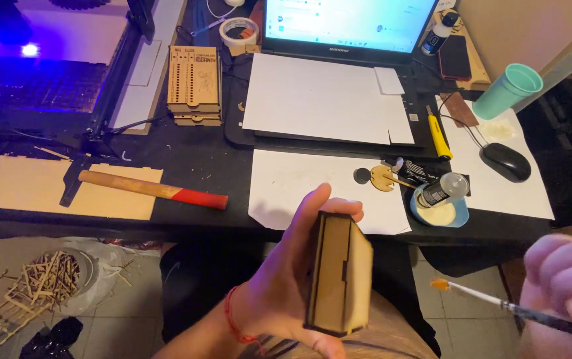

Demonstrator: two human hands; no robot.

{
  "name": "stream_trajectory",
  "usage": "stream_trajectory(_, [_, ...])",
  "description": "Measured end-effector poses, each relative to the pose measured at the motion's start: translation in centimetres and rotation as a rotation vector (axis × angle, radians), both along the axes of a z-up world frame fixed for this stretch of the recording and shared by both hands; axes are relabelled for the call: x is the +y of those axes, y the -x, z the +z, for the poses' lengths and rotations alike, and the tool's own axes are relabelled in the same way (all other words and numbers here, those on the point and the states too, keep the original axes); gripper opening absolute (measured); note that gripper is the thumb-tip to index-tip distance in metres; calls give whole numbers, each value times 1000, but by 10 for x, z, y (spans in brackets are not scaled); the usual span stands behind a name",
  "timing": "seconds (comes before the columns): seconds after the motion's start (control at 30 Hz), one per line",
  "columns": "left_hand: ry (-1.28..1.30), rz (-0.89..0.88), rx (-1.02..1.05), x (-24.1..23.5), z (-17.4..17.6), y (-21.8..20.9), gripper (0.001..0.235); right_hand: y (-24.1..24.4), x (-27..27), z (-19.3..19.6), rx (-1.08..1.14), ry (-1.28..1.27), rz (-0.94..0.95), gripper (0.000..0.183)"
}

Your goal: Applying a layer of varnish to the exterior of a small laser-cut wooden box using a paintbrush.

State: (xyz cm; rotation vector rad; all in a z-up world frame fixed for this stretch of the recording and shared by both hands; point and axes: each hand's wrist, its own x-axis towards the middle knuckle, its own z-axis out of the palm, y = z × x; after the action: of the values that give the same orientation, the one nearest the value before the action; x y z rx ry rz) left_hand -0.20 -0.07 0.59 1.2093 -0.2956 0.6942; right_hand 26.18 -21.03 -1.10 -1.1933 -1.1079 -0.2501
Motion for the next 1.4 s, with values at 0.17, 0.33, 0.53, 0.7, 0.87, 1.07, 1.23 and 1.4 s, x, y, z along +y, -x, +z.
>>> stream_trajectory(0.17, [-411, 359, 145, 0, 16, 6, 99, -80, -20, 38, -300, 626, 556, 37])
stream_trajectory(0.33, [-589, 606, 210, -10, 17, 2, 103, 25, 7, 71, -383, 435, 293, 18])
stream_trajectory(0.53, [-710, 756, 74, -8, -3, -7, 98, 24, -10, 100, -543, 669, 344, 9])
stream_trajectory(0.7, [-763, 728, 73, -3, -1, -8, 95, 50, 21, 131, -737, 792, 582, 28])
stream_trajectory(0.87, [-757, 653, 147, -1, 0, -8, 97, 71, 38, 123, -569, 701, 618, 17])
stream_trajectory(1.07, [-755, 664, 84, -2, 3, -10, 93, 80, 52, 111, -82, 594, 428, 11])
stream_trajectory(1.23, [-766, 611, 158, 1, -6, -11, 101, 79, 48, 117, -111, 715, 497, 12])
stream_trajectory(1.4, [-770, 642, 151, -1, -7, -13, 99, 75, 45, 119, -237, 713, 415, 13])
